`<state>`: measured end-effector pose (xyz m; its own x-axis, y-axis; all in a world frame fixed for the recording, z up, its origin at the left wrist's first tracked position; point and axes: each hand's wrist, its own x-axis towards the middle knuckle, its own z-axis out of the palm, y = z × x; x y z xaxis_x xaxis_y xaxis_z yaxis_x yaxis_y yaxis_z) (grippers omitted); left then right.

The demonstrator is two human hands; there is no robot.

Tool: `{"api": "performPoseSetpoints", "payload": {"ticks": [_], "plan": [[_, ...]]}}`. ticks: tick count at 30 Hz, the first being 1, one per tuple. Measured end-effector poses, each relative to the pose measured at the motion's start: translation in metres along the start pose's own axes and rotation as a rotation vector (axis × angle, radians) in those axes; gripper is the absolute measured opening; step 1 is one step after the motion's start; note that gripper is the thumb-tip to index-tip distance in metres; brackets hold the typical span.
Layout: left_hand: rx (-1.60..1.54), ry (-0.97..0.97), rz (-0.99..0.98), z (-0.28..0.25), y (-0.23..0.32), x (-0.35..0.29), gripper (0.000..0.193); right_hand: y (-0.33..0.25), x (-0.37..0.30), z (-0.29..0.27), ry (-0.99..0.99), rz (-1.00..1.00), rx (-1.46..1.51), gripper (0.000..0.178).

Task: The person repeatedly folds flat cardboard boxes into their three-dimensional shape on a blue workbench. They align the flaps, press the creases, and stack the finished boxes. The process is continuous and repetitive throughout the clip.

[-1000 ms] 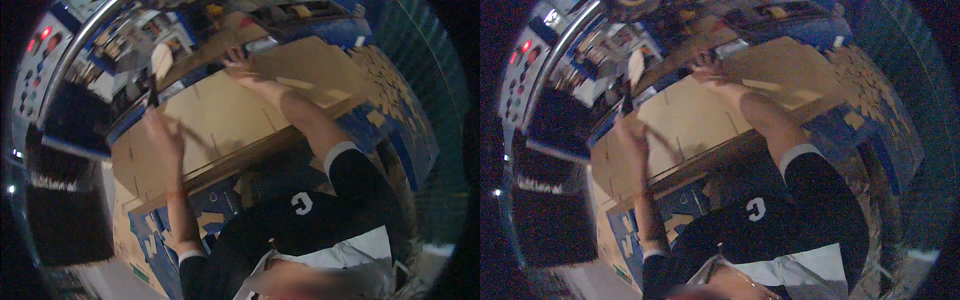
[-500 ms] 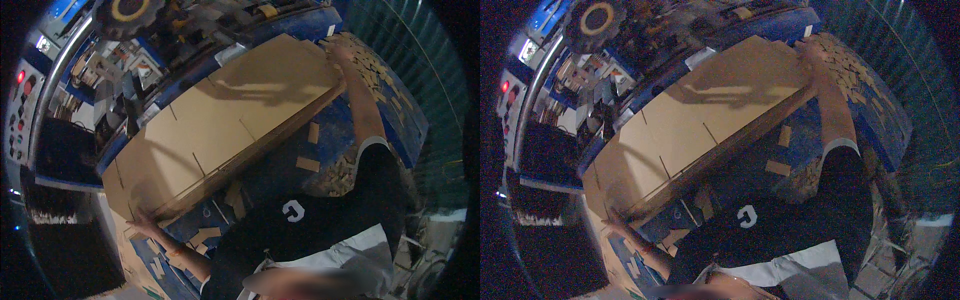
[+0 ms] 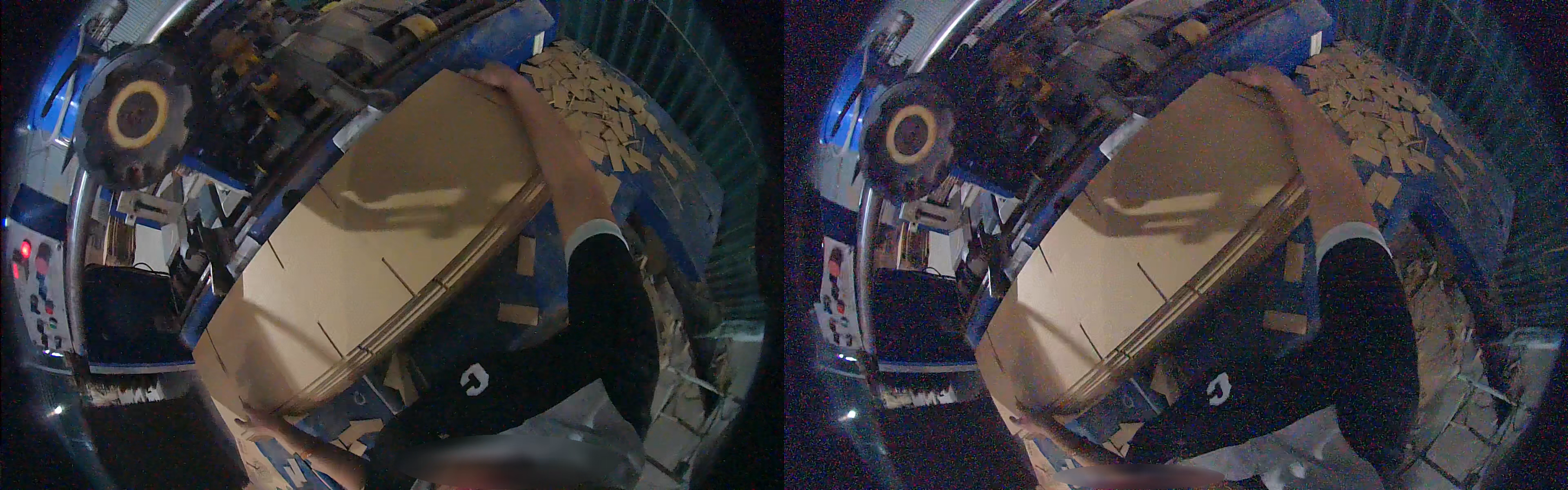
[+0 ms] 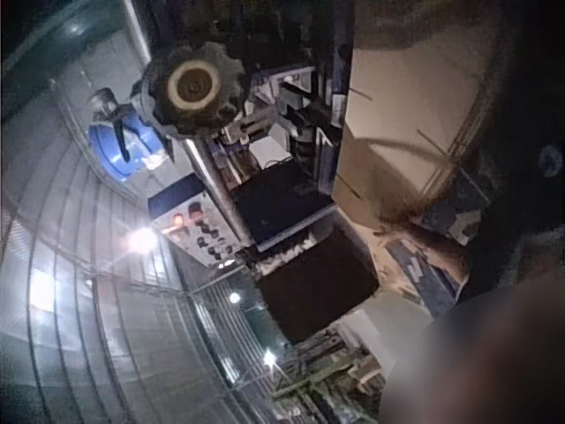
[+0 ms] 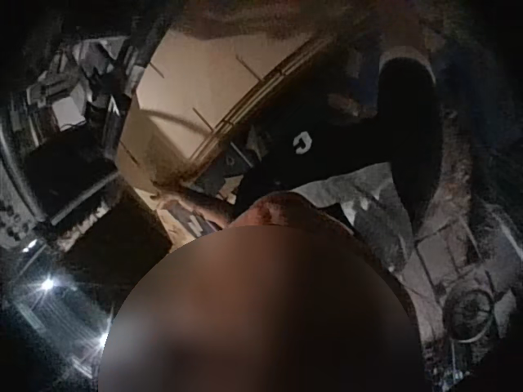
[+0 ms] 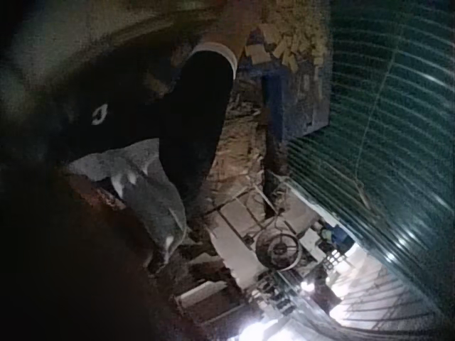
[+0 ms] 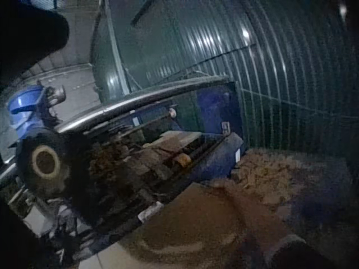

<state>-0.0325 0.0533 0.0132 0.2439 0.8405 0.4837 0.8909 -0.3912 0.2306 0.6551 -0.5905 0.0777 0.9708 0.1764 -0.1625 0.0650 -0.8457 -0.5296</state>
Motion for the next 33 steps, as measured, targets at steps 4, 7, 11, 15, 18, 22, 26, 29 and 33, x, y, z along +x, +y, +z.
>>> {"api": "performPoseSetpoints", "payload": {"ticks": [4,7,11,15,18,22,26,29,33], "plan": [[0.228,0.073,-0.098,-0.006,0.001,-0.001,0.034,0.016,0.024,-0.005,0.010,0.026,0.009,0.074],[0.450,-0.004,-0.072,-0.015,0.013,-0.003,0.031,0.016,0.024,-0.009,0.026,0.022,-0.003,0.070],[0.292,-0.003,-0.193,-0.021,0.021,-0.002,0.032,0.005,0.016,-0.009,0.038,0.069,0.033,0.065],[0.312,0.043,-0.179,-0.019,0.014,0.003,0.036,0.010,0.013,-0.011,0.015,-0.071,-0.004,0.056],[0.118,0.001,-0.224,-0.019,0.007,0.006,0.041,0.028,0.023,-0.008,-0.054,-0.379,-0.059,0.046],[0.225,0.109,-0.302,-0.020,0.015,0.002,0.050,0.047,0.052,0.001,0.089,-0.158,-0.275,0.039],[0.074,0.084,-0.245,-0.032,0.037,-0.006,0.059,0.055,0.047,-0.016,0.609,0.275,-0.164,0.039],[-0.532,0.057,-0.457,-0.050,0.053,-0.009,0.061,0.054,-0.005,-0.053,0.890,0.186,-0.006,0.047],[-0.807,-0.191,-0.394,-0.065,0.058,-0.003,0.061,0.021,-0.099,-0.054,0.592,-0.095,0.111,0.058]]}}
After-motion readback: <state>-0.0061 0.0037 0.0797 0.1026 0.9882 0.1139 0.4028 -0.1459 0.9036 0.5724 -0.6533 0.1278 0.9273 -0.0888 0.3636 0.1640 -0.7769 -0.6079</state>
